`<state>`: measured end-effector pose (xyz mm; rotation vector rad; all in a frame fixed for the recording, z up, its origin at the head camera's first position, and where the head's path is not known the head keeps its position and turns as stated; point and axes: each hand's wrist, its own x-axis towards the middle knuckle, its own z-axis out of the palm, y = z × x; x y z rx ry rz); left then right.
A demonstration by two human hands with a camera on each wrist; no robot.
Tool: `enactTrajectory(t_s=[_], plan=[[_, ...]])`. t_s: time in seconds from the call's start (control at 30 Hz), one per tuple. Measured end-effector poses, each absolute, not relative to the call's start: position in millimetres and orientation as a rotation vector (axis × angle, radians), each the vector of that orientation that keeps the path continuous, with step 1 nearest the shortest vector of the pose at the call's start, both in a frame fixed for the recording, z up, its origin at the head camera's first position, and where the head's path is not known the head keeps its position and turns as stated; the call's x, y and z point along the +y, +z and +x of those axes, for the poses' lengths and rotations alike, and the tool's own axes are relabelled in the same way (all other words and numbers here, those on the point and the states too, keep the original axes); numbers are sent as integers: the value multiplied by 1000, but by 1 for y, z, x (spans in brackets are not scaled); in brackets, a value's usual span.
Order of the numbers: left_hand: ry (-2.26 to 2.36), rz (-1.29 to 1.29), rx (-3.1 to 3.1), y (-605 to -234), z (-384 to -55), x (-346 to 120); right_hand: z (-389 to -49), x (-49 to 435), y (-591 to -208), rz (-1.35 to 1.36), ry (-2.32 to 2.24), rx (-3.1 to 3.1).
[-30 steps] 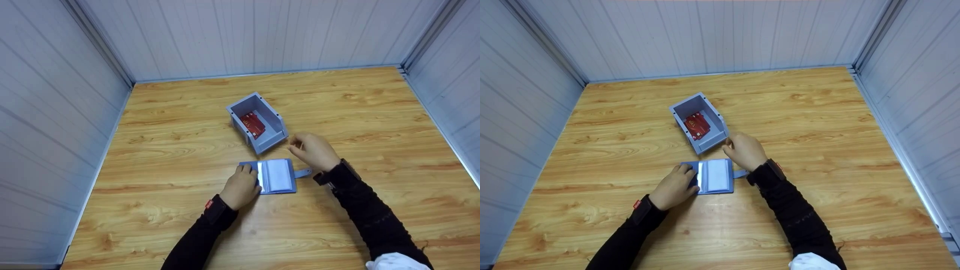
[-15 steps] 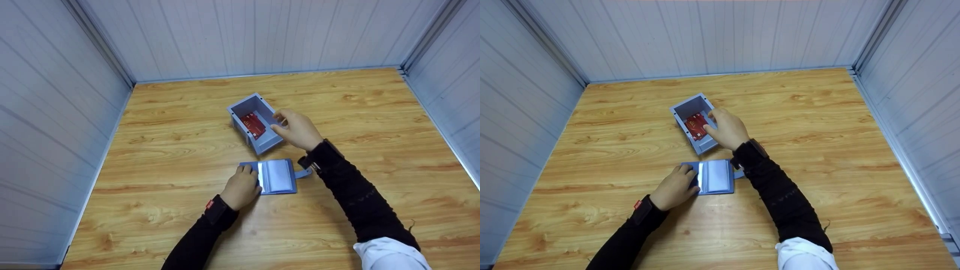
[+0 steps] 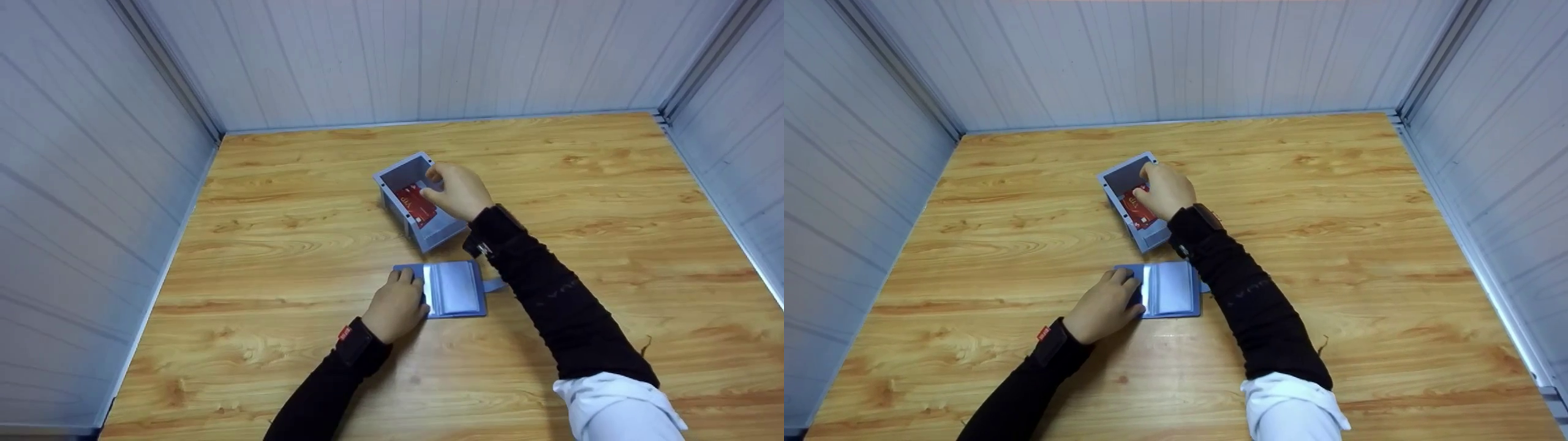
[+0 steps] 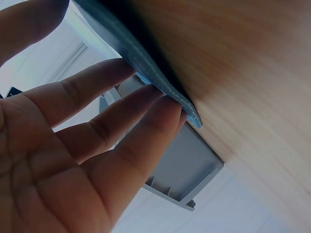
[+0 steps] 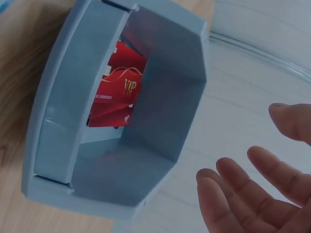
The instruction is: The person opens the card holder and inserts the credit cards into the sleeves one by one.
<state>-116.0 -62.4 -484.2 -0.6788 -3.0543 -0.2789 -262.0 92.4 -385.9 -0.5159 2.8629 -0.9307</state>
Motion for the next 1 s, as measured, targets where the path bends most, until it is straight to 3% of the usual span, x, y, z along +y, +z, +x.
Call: enactTrajectory(t_s=[0.4, 1.0], plan=[[-323, -688, -3039, -484, -115, -64, -289, 62, -416, -484, -550, 2916], [-264, -691, -2971, -486, -114, -63, -294, 44, -449, -370, -301, 2865]])
